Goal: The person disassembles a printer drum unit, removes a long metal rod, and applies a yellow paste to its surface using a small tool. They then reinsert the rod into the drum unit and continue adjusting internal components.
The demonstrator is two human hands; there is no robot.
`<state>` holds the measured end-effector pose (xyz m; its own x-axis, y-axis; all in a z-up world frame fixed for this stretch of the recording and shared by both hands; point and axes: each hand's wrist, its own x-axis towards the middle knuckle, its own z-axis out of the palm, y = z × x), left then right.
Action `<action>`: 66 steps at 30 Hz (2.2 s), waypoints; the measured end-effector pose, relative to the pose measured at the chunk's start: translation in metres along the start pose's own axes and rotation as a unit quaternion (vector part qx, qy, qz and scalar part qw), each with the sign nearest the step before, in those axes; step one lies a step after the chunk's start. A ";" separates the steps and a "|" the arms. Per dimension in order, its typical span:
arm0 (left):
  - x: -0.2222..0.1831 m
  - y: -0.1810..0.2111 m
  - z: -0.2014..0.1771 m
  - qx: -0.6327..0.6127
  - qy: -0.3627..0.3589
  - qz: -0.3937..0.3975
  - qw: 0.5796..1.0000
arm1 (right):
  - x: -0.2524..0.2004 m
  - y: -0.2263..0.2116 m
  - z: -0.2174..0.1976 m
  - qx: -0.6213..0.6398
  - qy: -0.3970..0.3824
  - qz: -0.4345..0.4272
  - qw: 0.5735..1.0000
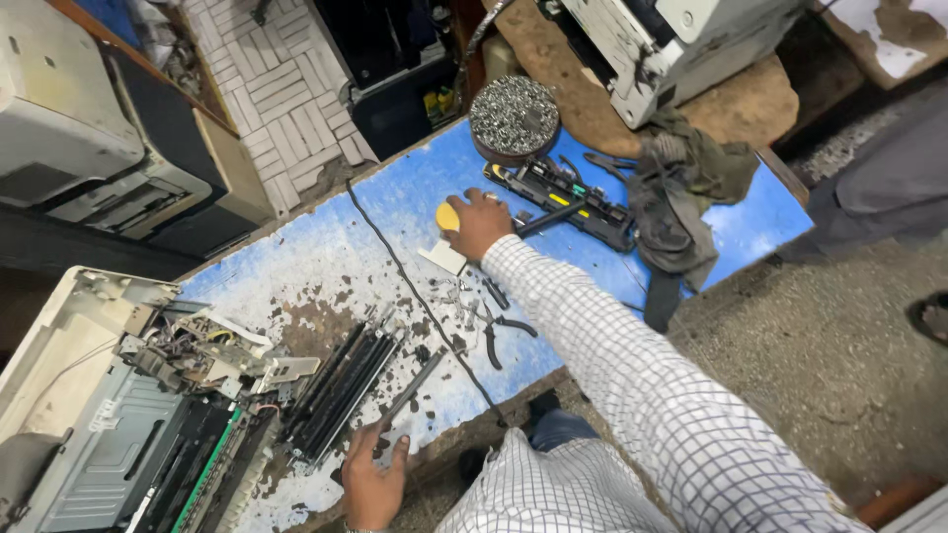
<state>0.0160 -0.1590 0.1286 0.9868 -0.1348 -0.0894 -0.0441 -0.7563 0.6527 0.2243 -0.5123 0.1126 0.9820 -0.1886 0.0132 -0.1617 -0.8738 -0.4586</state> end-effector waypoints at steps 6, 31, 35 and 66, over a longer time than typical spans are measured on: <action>0.007 0.038 0.020 -0.040 0.036 -0.048 0.997 | 0.036 -0.011 0.005 -0.007 -0.019 -0.040 0.999; 0.075 0.150 0.121 -0.515 0.029 -0.052 0.855 | -0.185 0.010 -0.102 0.333 -0.031 -0.266 0.904; 0.068 0.145 0.115 -0.683 -0.050 -0.140 0.715 | -0.186 0.024 -0.086 0.545 -0.045 -0.212 0.810; 0.051 -0.011 0.128 -0.622 -0.322 -0.136 0.700 | -0.319 -0.037 -0.013 0.390 0.133 -0.053 0.910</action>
<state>0.0472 -0.2397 0.0207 0.6406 -0.6574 -0.3968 0.6967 0.2804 0.6603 -0.0842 -0.4259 0.1372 0.9128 -0.3140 0.2613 0.1534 -0.3294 -0.9316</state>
